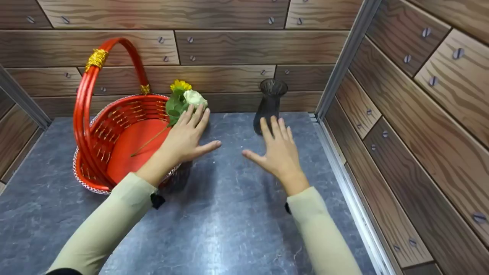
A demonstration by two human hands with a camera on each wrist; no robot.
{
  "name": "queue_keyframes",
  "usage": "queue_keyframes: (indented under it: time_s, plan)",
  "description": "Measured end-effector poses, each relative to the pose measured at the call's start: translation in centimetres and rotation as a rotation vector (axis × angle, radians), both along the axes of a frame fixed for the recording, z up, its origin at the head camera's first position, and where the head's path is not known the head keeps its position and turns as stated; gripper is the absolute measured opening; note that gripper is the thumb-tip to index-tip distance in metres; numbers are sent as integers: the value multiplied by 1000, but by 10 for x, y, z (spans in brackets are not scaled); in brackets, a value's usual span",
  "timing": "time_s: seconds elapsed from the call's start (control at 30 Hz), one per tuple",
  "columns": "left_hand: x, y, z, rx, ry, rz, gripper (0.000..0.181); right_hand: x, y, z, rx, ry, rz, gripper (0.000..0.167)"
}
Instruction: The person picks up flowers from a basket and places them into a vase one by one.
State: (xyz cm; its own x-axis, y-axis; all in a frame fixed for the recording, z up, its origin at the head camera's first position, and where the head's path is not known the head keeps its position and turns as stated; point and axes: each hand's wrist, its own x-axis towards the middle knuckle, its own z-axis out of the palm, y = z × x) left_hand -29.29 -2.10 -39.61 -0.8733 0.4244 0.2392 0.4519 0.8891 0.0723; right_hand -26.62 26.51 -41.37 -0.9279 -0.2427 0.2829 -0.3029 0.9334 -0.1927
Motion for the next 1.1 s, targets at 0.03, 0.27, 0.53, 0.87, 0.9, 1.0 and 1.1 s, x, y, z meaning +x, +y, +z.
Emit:
queue_keyframes:
  time_s: [0.03,0.27,0.53,0.87,0.9,1.0,1.1]
  plan:
    - [-2,2,3,-4,1,-1,106,-3,2,3,-1,6,-2,107]
    - [-19,21,14,-62,25,-14,108,-19,15,13,-6,0,-17,108]
    - [-35,38,18,-136,25,-16,107,-37,21,14,1,-35,-35,110]
    - [-53,49,12,-138,7,1,107,-57,31,15,-12,-79,-42,110]
    - [-55,50,12,-147,11,2,107,-58,31,15,-14,-86,-44,110]
    - [-58,52,11,-178,18,0,106,-62,32,14,-17,-101,-55,111]
    - [-61,52,9,-209,24,-5,106,-67,32,12,-20,-111,-61,111]
